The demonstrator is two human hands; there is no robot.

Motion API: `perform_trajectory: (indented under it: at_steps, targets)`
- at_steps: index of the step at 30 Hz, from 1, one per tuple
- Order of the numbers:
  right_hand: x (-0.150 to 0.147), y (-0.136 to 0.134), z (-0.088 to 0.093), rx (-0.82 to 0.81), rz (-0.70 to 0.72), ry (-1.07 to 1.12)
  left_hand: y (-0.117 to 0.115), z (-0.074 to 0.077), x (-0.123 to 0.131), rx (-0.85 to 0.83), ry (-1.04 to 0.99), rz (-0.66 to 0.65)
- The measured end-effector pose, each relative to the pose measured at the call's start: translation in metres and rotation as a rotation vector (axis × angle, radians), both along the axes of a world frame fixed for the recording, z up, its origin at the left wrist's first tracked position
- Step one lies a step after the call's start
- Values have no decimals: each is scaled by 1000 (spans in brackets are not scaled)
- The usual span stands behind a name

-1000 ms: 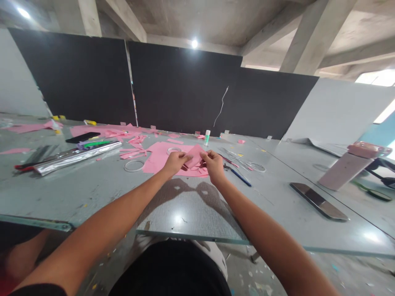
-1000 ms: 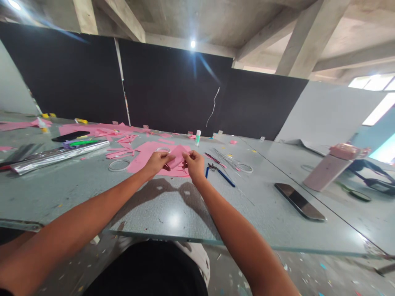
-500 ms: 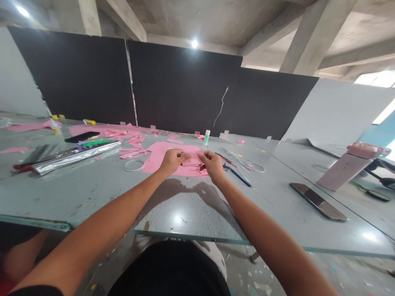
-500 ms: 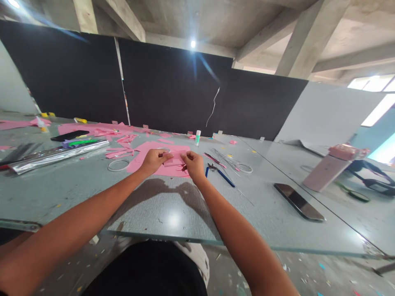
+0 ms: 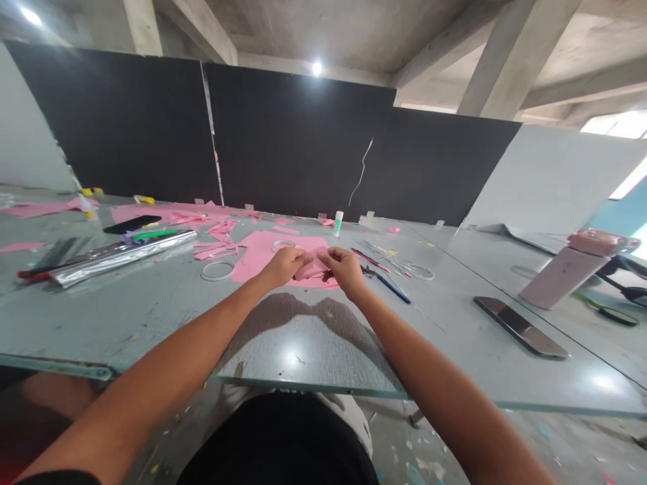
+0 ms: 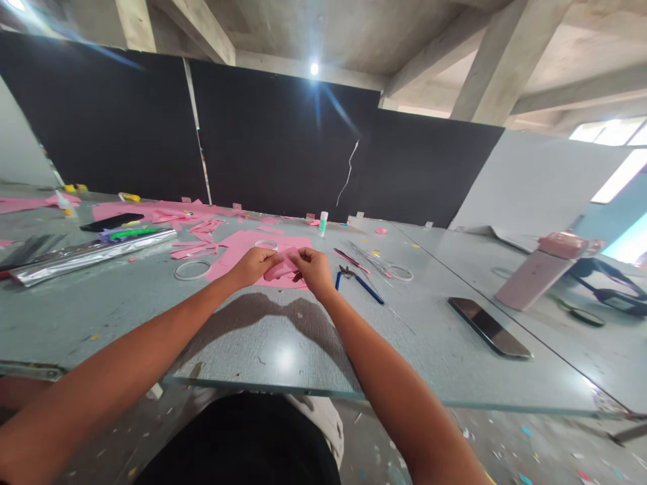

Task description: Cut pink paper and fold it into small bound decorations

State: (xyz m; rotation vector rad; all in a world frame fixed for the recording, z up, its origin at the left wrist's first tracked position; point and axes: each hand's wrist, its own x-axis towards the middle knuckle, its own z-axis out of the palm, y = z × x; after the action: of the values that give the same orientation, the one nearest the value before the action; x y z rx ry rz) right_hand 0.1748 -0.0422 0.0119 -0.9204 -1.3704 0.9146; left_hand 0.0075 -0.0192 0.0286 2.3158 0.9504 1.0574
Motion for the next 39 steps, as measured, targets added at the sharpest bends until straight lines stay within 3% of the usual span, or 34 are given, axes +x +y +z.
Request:
perform_trajectory:
  at_steps: [6,11,17,21,24,32,39]
  targets:
    - [-5,-2,0,-142,77,37,0,-2,3,-42,-93,77]
    - [-3,-1,2,-115,49,56,2,-1,5,-249,-205,60]
    - [-2,-1,3,-120,61,49,-3,4,4,-188,-304,142]
    - [-5,0,0,-57,-13,162,-9,8,8,-329,-455,114]
    - [-6,1,0,-32,-34,191,-12,8,12,-366,-432,139]
    - [-8,-1,0,-22,-27,174,-7,1,10,-249,-416,213]
    - [-11,-1,-2,-4,-41,158,-13,1,14,-351,-374,158]
